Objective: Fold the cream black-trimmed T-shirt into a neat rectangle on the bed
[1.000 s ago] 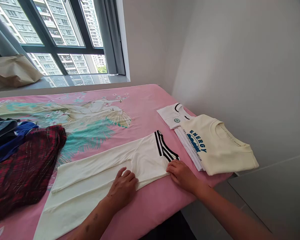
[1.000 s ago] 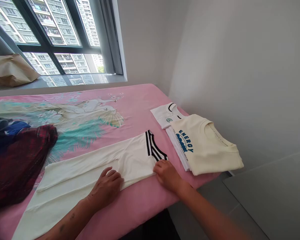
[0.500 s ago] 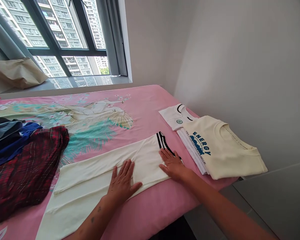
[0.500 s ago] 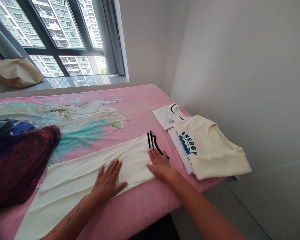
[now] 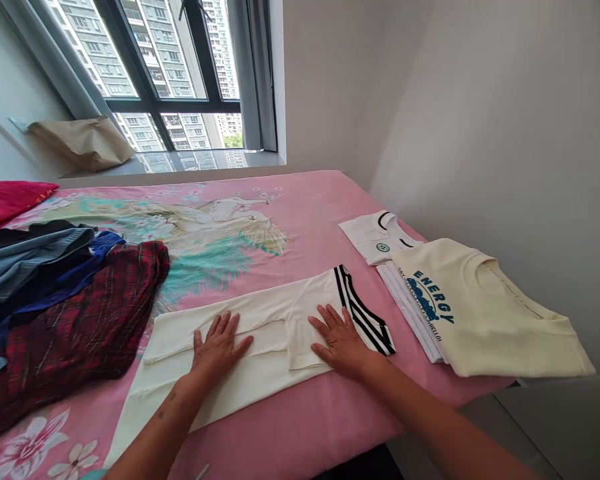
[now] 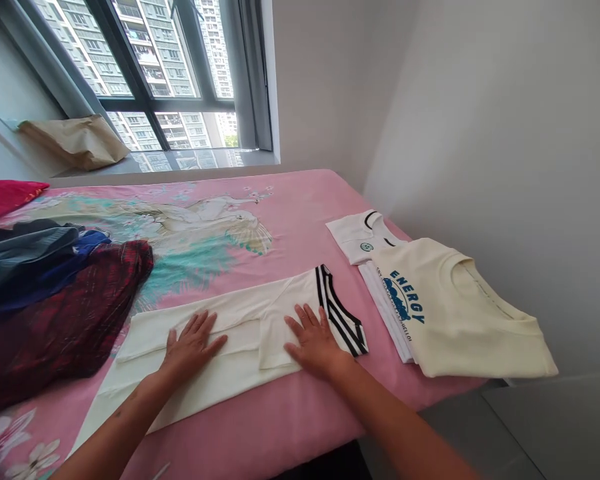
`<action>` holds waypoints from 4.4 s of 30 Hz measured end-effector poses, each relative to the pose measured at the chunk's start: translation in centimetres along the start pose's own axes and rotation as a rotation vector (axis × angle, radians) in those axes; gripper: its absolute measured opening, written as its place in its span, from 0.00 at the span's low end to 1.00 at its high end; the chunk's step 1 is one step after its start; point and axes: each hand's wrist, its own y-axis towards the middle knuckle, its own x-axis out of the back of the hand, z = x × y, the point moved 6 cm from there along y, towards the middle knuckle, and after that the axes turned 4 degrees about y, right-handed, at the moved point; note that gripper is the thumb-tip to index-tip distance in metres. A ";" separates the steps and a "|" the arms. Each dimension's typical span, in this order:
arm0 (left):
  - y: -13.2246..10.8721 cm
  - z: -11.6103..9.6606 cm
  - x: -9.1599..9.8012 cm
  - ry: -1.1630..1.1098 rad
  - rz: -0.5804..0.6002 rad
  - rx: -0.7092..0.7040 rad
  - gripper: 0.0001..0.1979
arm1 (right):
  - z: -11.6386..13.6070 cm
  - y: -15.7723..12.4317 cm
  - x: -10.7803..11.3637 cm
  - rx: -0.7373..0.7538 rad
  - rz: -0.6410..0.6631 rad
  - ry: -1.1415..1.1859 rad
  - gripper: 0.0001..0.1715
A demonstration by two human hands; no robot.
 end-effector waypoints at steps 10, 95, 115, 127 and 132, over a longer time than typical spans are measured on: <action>-0.9 6.7 1.6 0.058 -0.132 0.000 0.23 | 4.8 2.0 4.5 0.030 -0.307 0.127 0.13; -10.8 14.4 -2.5 0.172 -0.153 0.201 0.29 | 2.6 1.9 -1.0 -0.247 -0.052 -0.011 0.40; -15.5 17.1 -0.3 -0.772 0.149 0.421 0.20 | 25.4 3.5 -6.2 0.315 -0.161 0.123 0.29; -16.4 16.5 -1.6 -1.218 0.239 0.087 0.24 | 27.9 9.4 -9.8 0.237 -0.058 0.094 0.30; -14.4 17.7 -1.0 -0.429 -0.183 0.033 0.23 | 27.6 9.9 -10.0 0.177 -0.116 0.155 0.29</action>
